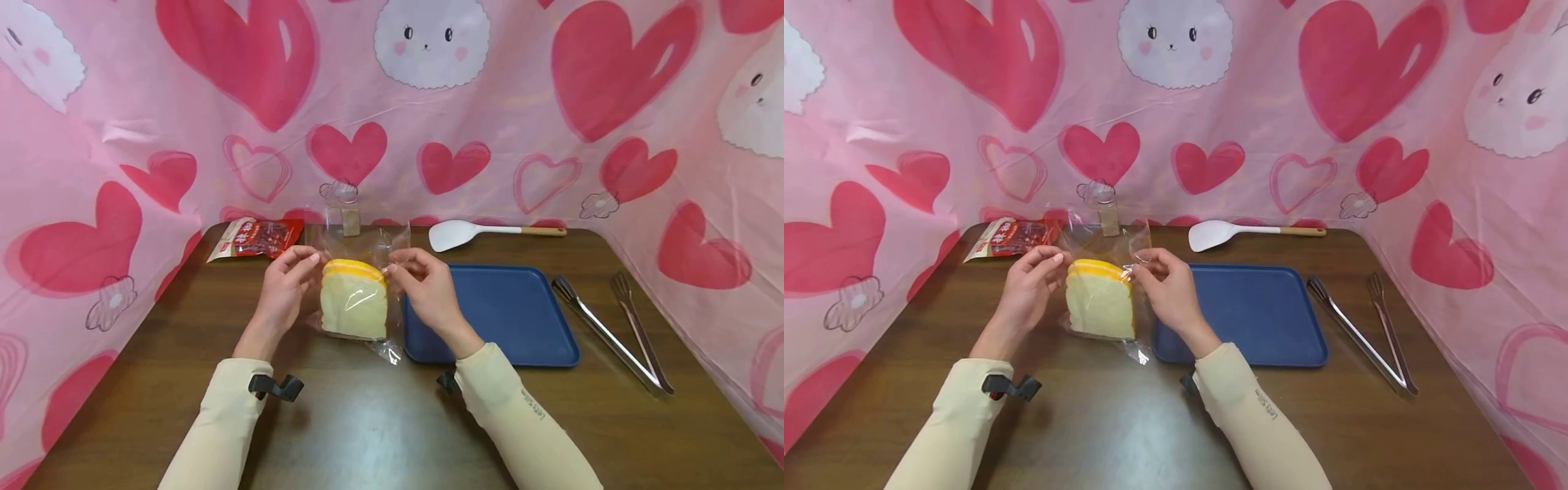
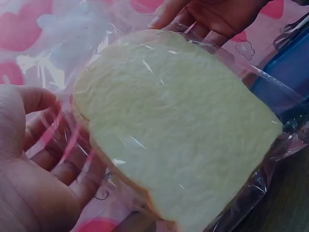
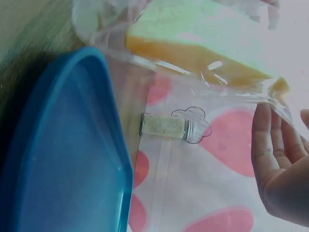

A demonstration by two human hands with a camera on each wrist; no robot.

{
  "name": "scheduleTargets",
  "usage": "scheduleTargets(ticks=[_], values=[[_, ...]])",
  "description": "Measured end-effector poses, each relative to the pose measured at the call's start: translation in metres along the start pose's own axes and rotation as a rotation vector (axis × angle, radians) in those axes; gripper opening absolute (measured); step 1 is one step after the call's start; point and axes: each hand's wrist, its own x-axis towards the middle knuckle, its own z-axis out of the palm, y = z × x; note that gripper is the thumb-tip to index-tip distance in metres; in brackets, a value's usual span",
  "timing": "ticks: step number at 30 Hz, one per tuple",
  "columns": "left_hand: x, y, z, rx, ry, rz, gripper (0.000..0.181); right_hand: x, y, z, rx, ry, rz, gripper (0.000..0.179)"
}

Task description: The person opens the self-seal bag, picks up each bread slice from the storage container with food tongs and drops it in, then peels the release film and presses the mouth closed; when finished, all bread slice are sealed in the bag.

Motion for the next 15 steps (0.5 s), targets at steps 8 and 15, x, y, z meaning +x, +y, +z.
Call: scheduleTargets(ticks=[8,15], values=[[-0.003,-0.003,0.011,-0.128,0.097,0.085,0.021,0.003,0.002,-0.007,0.126,0.047,-0.02,0.039],[-0.003,-0.009,0.017,-0.184,0.178,0.118,0.016,0.0,0.009,-0.008,0.022,0.087,-0.087,0.038]])
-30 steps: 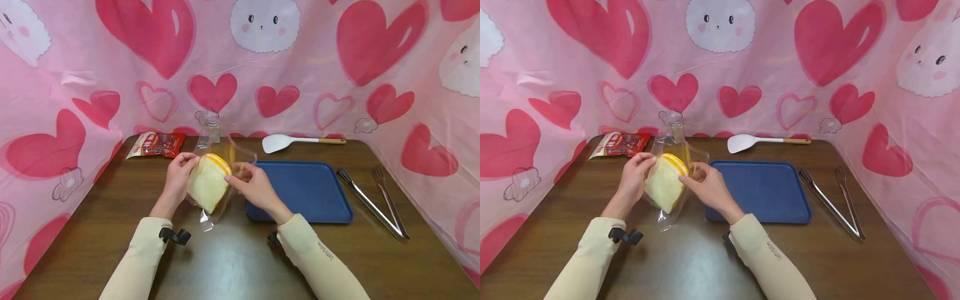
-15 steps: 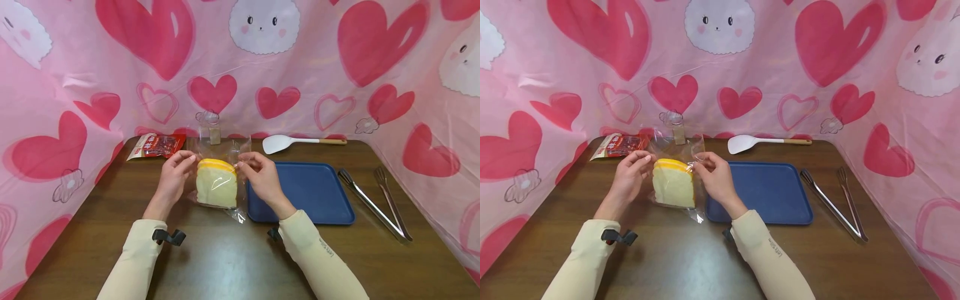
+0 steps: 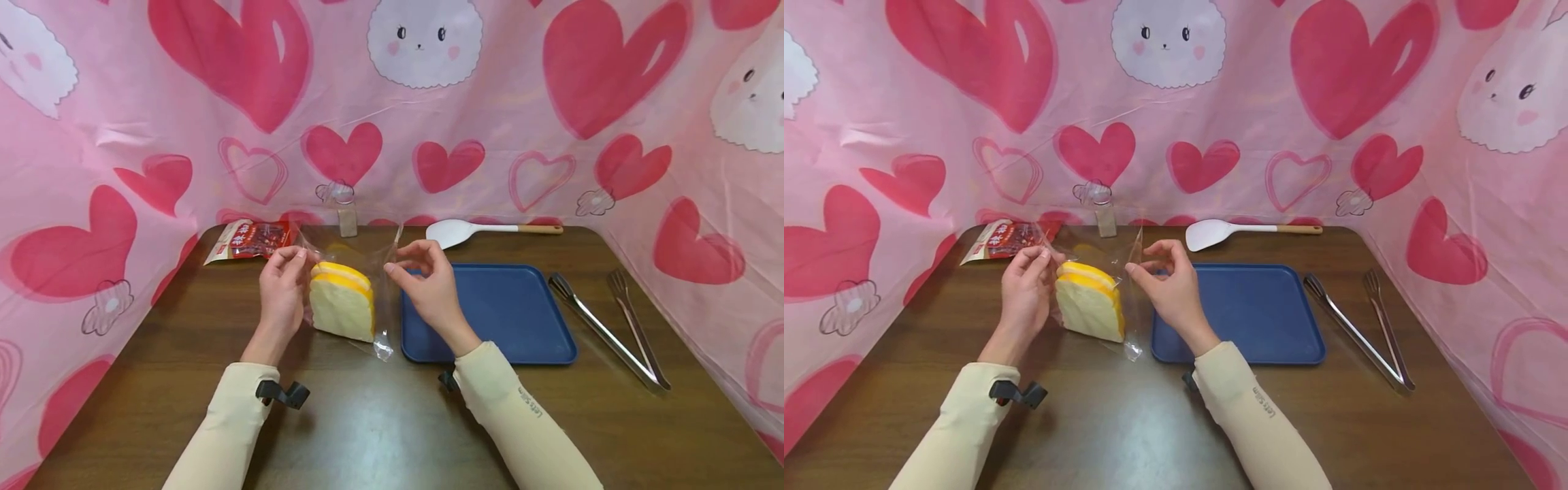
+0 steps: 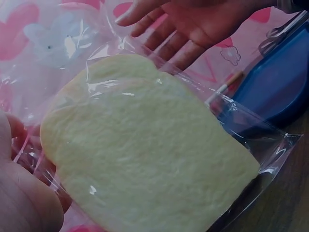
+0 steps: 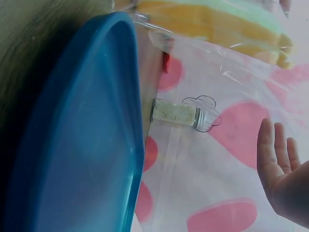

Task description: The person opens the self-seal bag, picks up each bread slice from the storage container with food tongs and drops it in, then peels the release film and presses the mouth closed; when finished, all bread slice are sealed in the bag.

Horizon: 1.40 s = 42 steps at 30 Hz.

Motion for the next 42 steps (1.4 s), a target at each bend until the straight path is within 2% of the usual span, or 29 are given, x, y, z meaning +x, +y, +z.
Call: scheduleTargets(ticks=[4,9,12,23,33,37,42], values=[[0.0,0.0,0.001,0.007,0.01,-0.008,0.016,-0.002,0.0,0.003,-0.076,0.021,-0.089,0.03],[-0.002,-0.001,0.001,-0.001,-0.01,-0.001,0.018,-0.002,-0.005,0.008,-0.121,0.106,-0.143,0.023],[-0.003,-0.001,0.002,0.001,-0.015,0.005,0.018,-0.002,-0.006,0.01,-0.128,0.132,-0.143,0.018],[-0.007,-0.002,0.006,-0.001,-0.039,0.012,0.019,-0.001,-0.007,0.016,-0.117,0.128,-0.175,0.009],[-0.008,-0.002,0.004,-0.005,-0.056,0.008,0.018,-0.001,-0.009,0.017,-0.168,0.126,-0.203,0.005],[-0.007,-0.001,0.0,0.007,-0.039,0.015,0.019,-0.001,-0.011,0.014,-0.205,0.114,-0.196,0.006],[-0.001,0.005,-0.007,-0.014,0.016,0.044,0.021,0.003,-0.015,0.006,-0.209,0.106,-0.177,0.008]])
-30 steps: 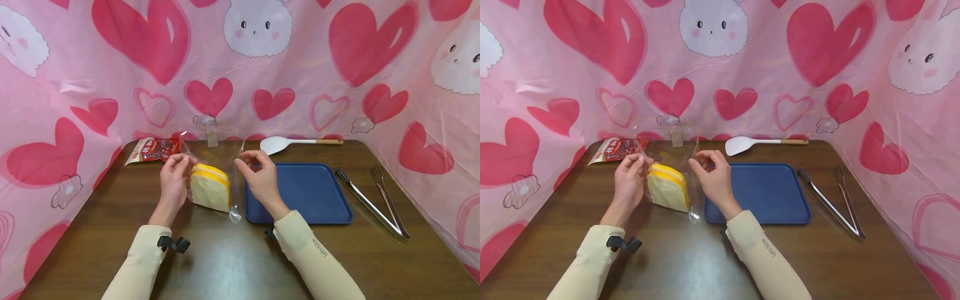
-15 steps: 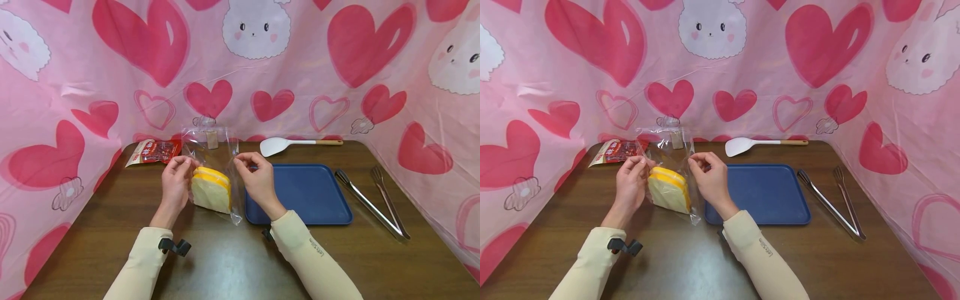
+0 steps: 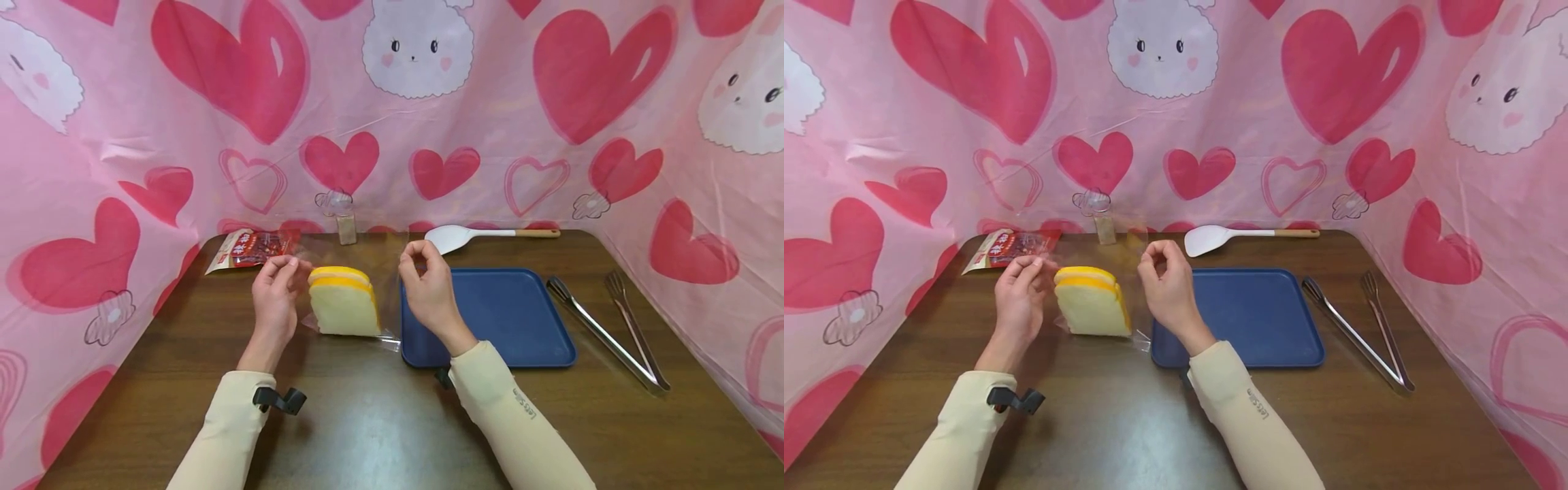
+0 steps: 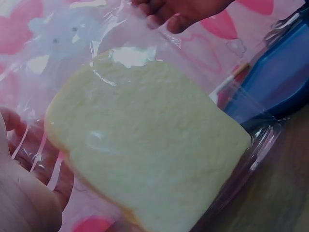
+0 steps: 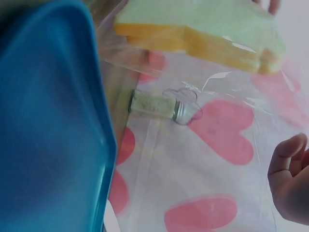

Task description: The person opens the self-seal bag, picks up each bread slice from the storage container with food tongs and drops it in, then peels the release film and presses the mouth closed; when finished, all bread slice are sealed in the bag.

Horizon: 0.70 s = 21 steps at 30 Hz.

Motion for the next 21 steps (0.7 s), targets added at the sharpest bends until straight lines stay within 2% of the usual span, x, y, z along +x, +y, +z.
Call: scheduleTargets(ticks=[3,6,10,13,16,19,21], values=[[0.004,0.004,-0.005,-0.004,0.01,0.027,0.021,0.003,0.0,-0.004,0.032,-0.005,0.021,0.008],[0.007,0.007,-0.009,-0.008,-0.017,0.046,0.016,0.006,0.002,-0.006,0.092,-0.013,0.036,0.009],[0.008,0.01,-0.012,-0.002,-0.042,0.044,0.012,0.009,0.007,-0.008,0.206,-0.028,0.059,0.007],[0.009,0.01,-0.014,-0.001,-0.042,0.029,0.016,0.01,0.014,-0.011,0.261,-0.082,0.092,0.015],[0.01,0.009,-0.015,0.002,-0.038,0.02,0.018,0.01,0.025,-0.015,0.209,-0.178,0.131,0.027],[0.009,0.009,-0.016,0.006,-0.038,0.011,0.017,0.009,0.038,-0.017,0.065,-0.273,0.155,0.029],[0.008,0.01,-0.016,0.009,-0.04,0.008,0.017,0.008,0.045,-0.015,-0.019,-0.309,0.163,0.027]])
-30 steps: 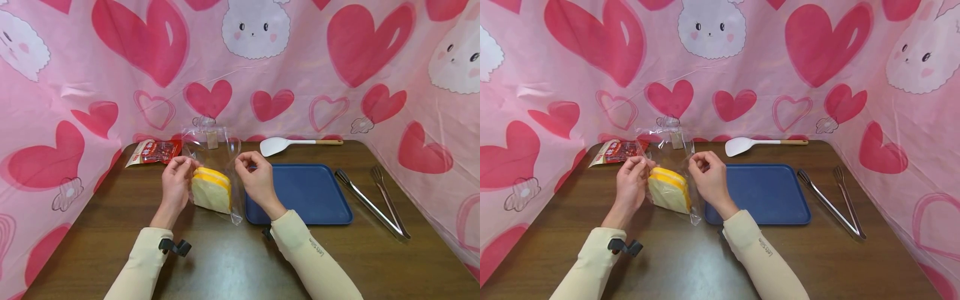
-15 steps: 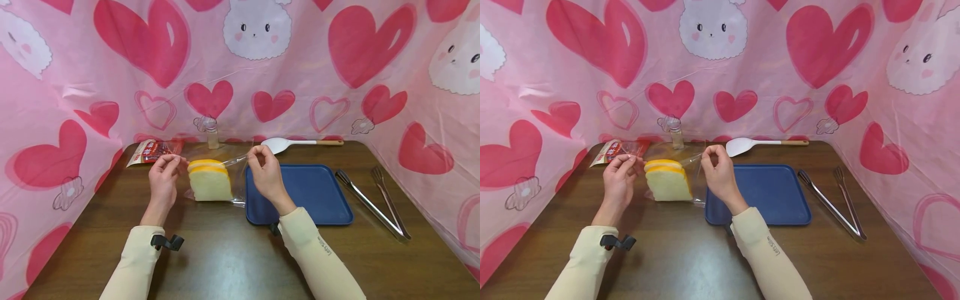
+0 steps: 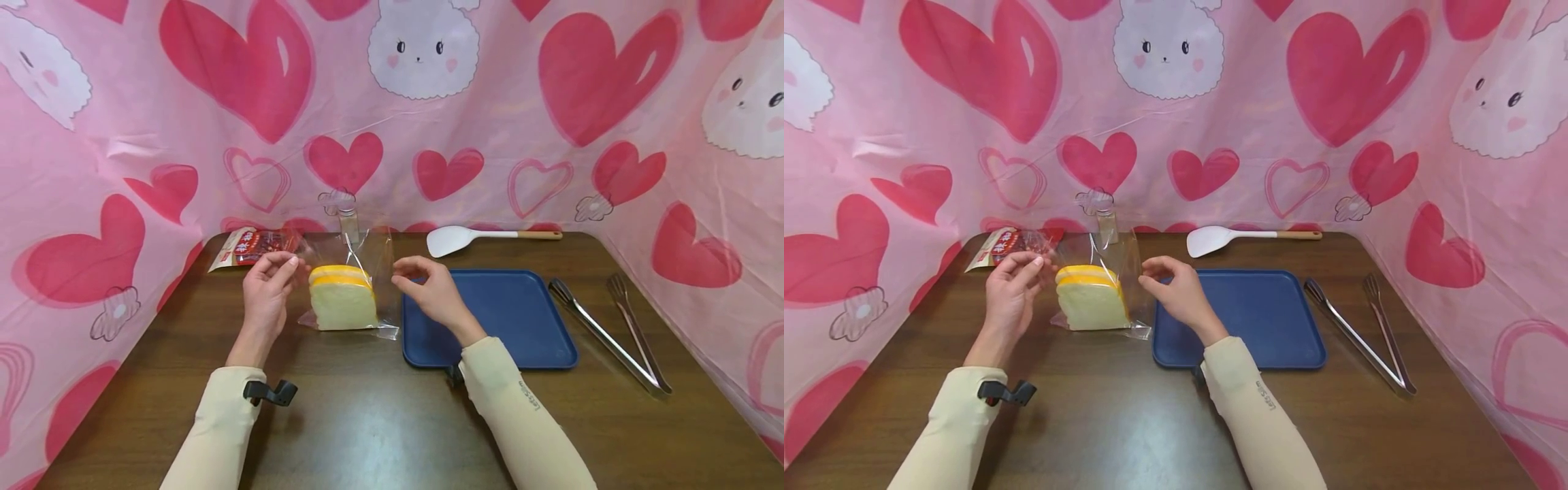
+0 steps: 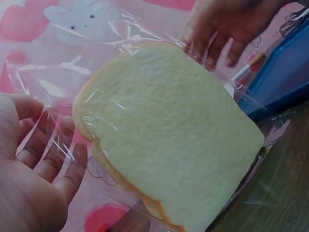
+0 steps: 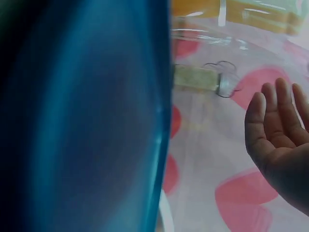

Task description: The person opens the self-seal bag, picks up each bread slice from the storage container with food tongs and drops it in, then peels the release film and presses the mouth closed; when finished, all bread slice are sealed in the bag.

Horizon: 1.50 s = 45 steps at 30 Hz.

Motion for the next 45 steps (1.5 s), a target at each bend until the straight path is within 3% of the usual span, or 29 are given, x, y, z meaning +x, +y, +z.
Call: scheduleTargets(ticks=[5,12,19,23,26,31,34,38,45], values=[[-0.001,0.0,-0.002,0.013,-0.008,-0.004,0.016,0.001,0.005,0.005,-0.12,0.004,-0.005,0.014],[0.002,0.004,-0.01,0.022,-0.009,0.006,0.014,0.002,0.003,-0.001,-0.067,0.051,-0.03,0.006],[0.001,0.006,-0.015,0.017,-0.05,-0.006,0.009,0.013,0.0,0.015,0.01,-0.046,0.022,0.035],[0.0,0.004,-0.016,0.029,-0.078,-0.015,0.012,0.025,-0.004,0.03,0.047,-0.037,0.053,0.04],[-0.001,0.003,-0.016,0.046,-0.094,-0.021,0.013,0.032,-0.011,0.038,0.052,-0.004,0.068,0.035],[-0.002,0.002,-0.018,0.048,-0.117,-0.01,0.014,0.036,-0.024,0.046,-0.033,0.04,0.062,0.018],[-0.002,0.005,-0.022,0.05,-0.115,-0.009,0.017,0.032,-0.027,0.043,-0.075,0.084,0.058,0.014],[-0.002,0.011,-0.031,0.092,-0.094,0.015,0.012,0.022,-0.025,0.031,-0.039,0.133,0.065,0.01],[0.001,0.027,-0.043,0.227,-0.168,0.105,0.008,0.013,-0.023,0.013,0.029,0.092,0.05,0.009]])
